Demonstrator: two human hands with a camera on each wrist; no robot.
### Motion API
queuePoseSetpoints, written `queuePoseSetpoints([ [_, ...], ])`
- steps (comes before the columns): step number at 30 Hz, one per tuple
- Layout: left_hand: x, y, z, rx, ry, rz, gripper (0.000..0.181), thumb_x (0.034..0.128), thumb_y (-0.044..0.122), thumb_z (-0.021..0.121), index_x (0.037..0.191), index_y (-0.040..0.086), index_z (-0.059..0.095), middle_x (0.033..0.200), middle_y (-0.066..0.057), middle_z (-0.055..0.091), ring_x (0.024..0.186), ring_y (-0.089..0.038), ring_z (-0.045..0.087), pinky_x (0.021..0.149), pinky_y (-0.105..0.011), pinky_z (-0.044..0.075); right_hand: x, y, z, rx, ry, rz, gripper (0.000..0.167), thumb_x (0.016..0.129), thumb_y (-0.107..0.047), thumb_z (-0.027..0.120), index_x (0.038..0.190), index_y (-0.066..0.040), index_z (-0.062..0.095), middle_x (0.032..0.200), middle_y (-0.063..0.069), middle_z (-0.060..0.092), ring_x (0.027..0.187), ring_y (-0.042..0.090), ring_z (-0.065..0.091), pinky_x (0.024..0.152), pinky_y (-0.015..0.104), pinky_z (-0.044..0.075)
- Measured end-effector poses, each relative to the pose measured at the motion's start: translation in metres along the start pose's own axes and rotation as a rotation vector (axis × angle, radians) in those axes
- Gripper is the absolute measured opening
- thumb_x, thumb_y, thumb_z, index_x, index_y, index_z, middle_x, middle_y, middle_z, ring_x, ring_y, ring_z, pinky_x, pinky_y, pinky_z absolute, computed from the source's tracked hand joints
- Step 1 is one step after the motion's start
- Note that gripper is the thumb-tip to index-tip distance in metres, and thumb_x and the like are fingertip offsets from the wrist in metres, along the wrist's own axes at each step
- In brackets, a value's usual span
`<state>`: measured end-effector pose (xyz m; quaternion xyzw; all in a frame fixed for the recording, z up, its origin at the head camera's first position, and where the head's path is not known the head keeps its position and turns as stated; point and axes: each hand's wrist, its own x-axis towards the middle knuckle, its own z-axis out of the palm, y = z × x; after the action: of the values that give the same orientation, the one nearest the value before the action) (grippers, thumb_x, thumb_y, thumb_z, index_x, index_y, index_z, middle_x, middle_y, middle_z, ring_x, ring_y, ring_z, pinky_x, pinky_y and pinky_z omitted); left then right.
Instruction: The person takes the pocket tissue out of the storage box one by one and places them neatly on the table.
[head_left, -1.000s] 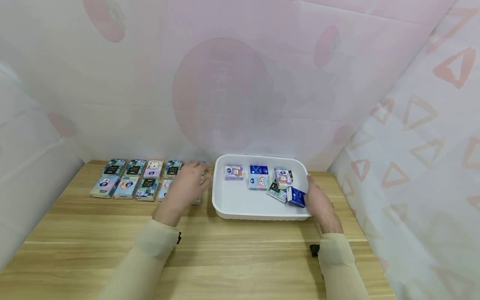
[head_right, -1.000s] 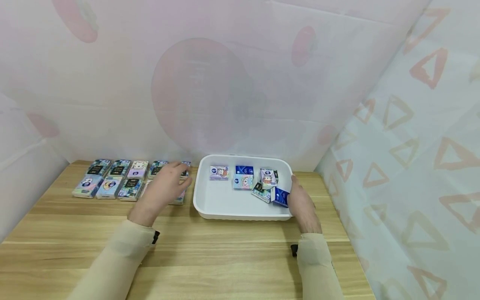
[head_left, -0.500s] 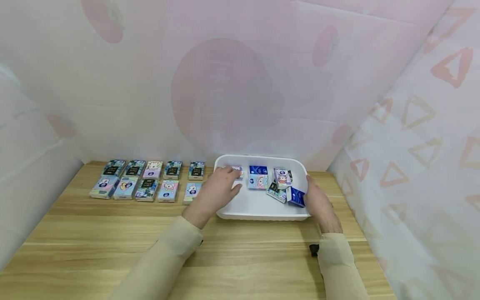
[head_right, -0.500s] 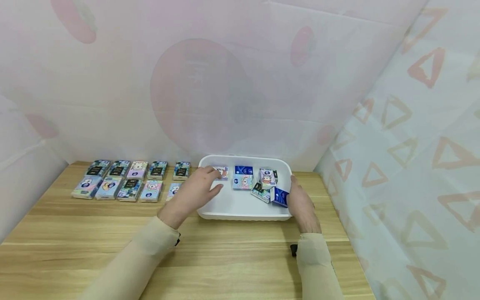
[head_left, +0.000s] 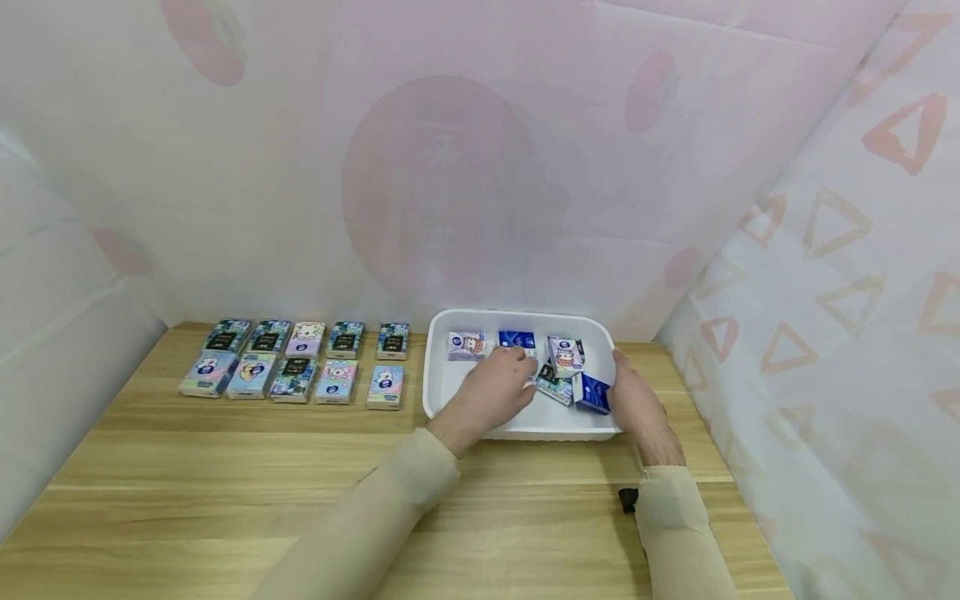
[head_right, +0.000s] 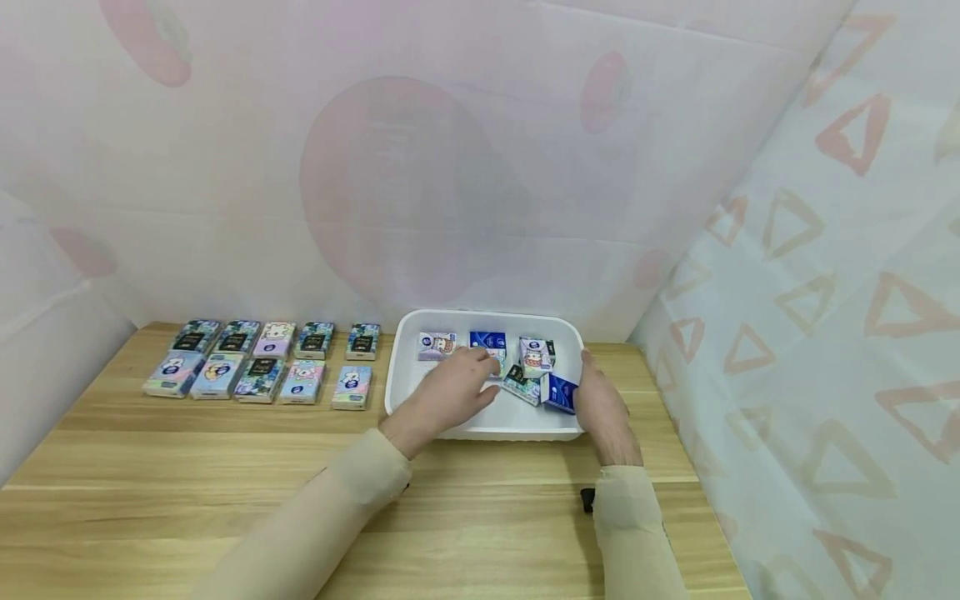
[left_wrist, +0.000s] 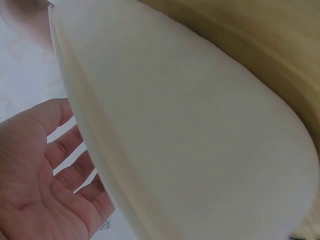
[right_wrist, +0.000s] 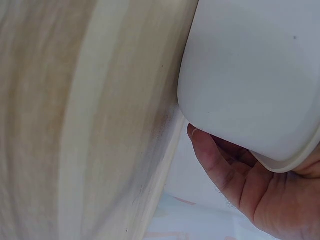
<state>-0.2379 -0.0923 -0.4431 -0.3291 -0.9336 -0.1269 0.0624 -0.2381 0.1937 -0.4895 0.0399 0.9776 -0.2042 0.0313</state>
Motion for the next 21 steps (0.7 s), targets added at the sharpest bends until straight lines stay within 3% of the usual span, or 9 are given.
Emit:
queuePoseSetpoints([
  [11, 0.027, 0.031, 0.022, 0.051, -0.052, 0.054, 0.034, 0.1128, 0.032, 0.081, 0.140, 0.012, 0.080, 0.135, -0.006, 0.082, 0.120, -0.027, 0.080, 0.107, -0.041, 0.069, -0.003, -0.002, -0.002, 0.021, -0.007, 0.018, 0.076, 0.114, 0.002, 0.044, 0.184, 0.004, 0.016, 0.173, 0.042, 0.051, 0.144, 0.057, 0.070, 0.117, 0.072, 0.062],
  [21, 0.047, 0.048, 0.041, 0.050, -0.082, 0.095, 0.033, 0.1113, 0.028, 0.080, 0.140, 0.012, 0.080, 0.138, -0.005, 0.081, 0.127, -0.022, 0.078, 0.114, -0.035, 0.067, -0.002, -0.002, -0.003, 0.044, -0.001, -0.005, 0.074, 0.115, 0.001, 0.043, 0.184, 0.006, 0.016, 0.167, 0.044, 0.056, 0.142, 0.058, 0.071, 0.115, 0.073, 0.062],
])
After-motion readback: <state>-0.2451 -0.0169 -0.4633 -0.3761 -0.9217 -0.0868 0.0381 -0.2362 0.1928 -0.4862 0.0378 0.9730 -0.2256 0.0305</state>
